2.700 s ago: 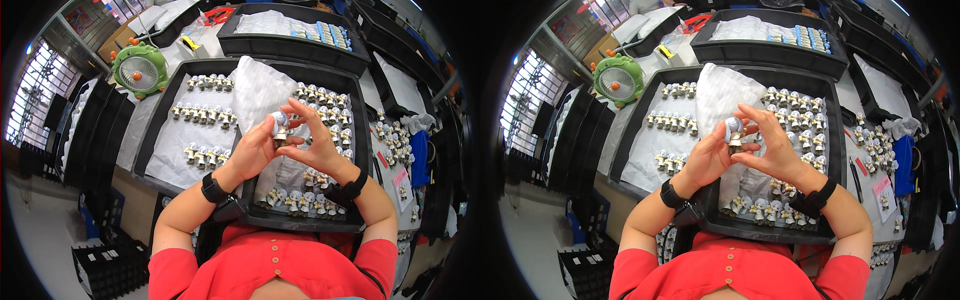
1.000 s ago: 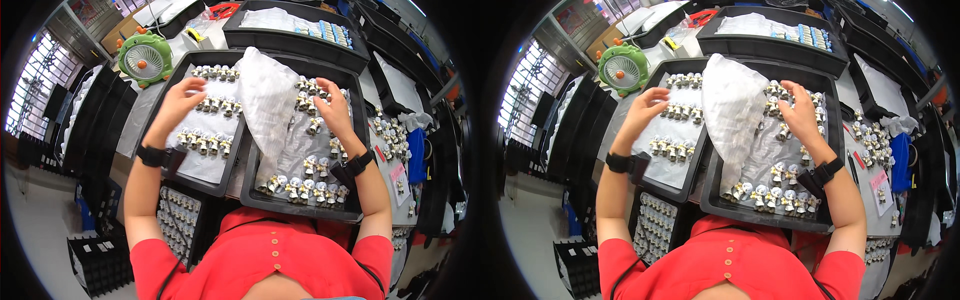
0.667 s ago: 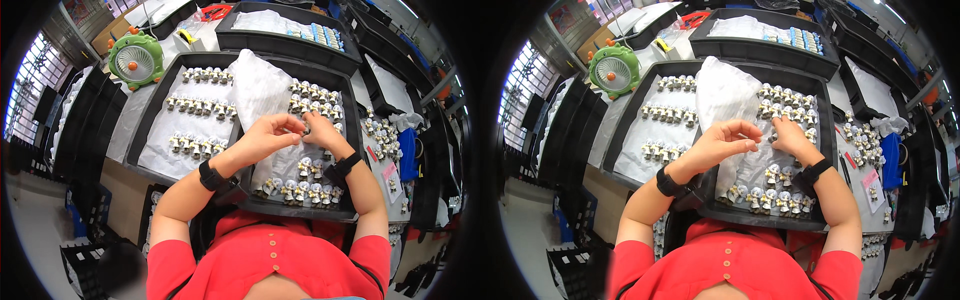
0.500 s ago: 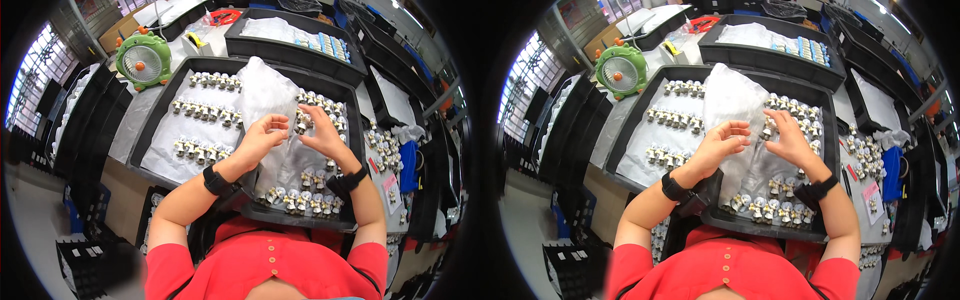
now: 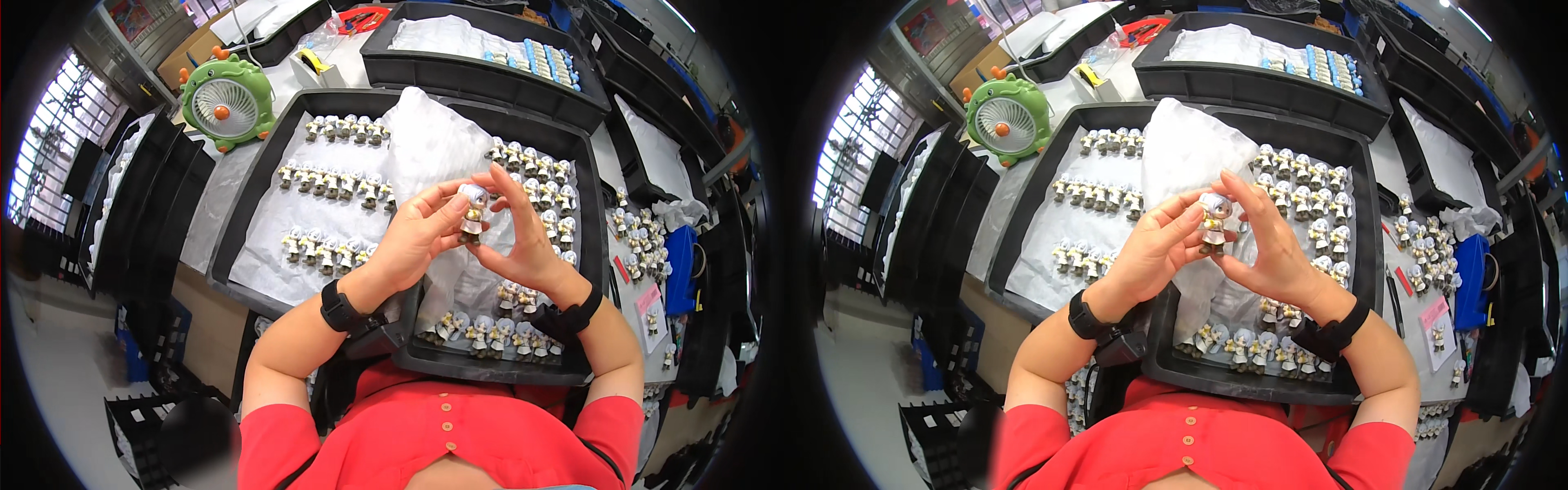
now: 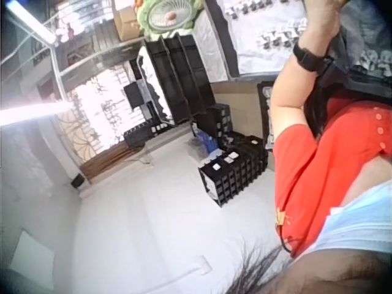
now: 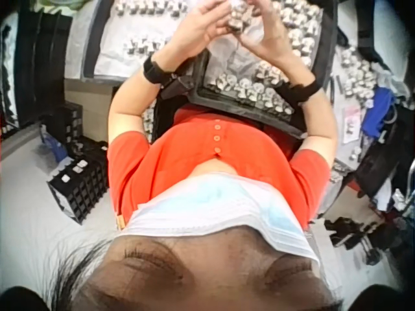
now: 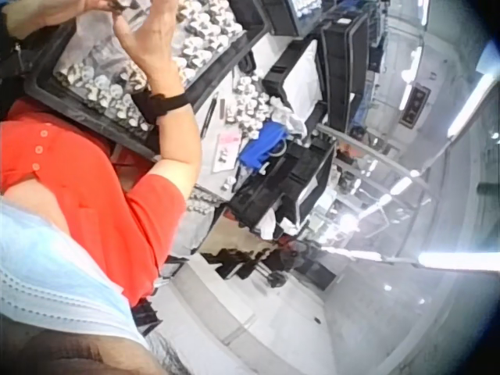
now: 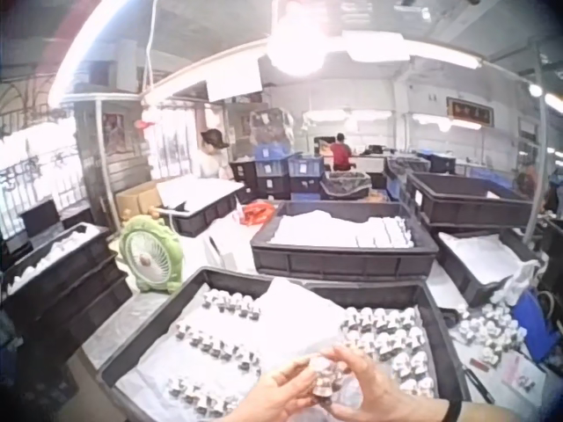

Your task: The person picks up small cylindrical components from a tray and uses a small tool to manipulate or adjust them. They handle the items one at a time, rotating them in their hands and placing them back into the tray. The task involves repetitive assembly or inspection of these small parts.

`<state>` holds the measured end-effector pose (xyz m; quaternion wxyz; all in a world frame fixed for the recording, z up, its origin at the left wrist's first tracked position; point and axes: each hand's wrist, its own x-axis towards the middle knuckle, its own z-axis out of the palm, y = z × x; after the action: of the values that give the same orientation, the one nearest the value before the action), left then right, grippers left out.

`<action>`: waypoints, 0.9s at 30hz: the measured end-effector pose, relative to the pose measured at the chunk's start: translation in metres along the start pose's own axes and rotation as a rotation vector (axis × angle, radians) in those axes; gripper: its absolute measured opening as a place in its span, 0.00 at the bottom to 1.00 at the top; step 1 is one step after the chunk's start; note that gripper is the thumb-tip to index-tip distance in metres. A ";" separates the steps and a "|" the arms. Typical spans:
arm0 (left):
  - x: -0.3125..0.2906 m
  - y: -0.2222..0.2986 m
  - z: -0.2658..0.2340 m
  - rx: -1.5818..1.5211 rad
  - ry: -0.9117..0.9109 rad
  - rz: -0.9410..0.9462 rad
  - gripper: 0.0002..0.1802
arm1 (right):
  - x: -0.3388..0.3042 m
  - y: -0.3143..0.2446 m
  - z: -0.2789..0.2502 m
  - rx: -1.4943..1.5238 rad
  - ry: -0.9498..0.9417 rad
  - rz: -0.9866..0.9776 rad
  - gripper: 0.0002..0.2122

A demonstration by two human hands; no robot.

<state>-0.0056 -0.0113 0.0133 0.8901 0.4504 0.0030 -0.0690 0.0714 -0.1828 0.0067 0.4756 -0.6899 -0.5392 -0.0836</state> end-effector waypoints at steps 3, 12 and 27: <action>0.000 0.000 0.000 0.069 0.031 0.028 0.23 | 0.000 0.000 0.002 0.030 0.014 0.019 0.42; 0.003 -0.003 -0.006 0.017 0.013 0.020 0.23 | 0.000 0.000 -0.003 0.131 -0.006 0.120 0.43; 0.004 -0.004 -0.003 0.160 0.052 0.060 0.27 | -0.001 0.002 0.001 0.112 -0.015 0.150 0.44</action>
<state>-0.0017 -0.0118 0.0083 0.8526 0.5216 0.0070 -0.0306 0.0723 -0.1828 0.0046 0.5141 -0.7013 -0.4936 -0.0124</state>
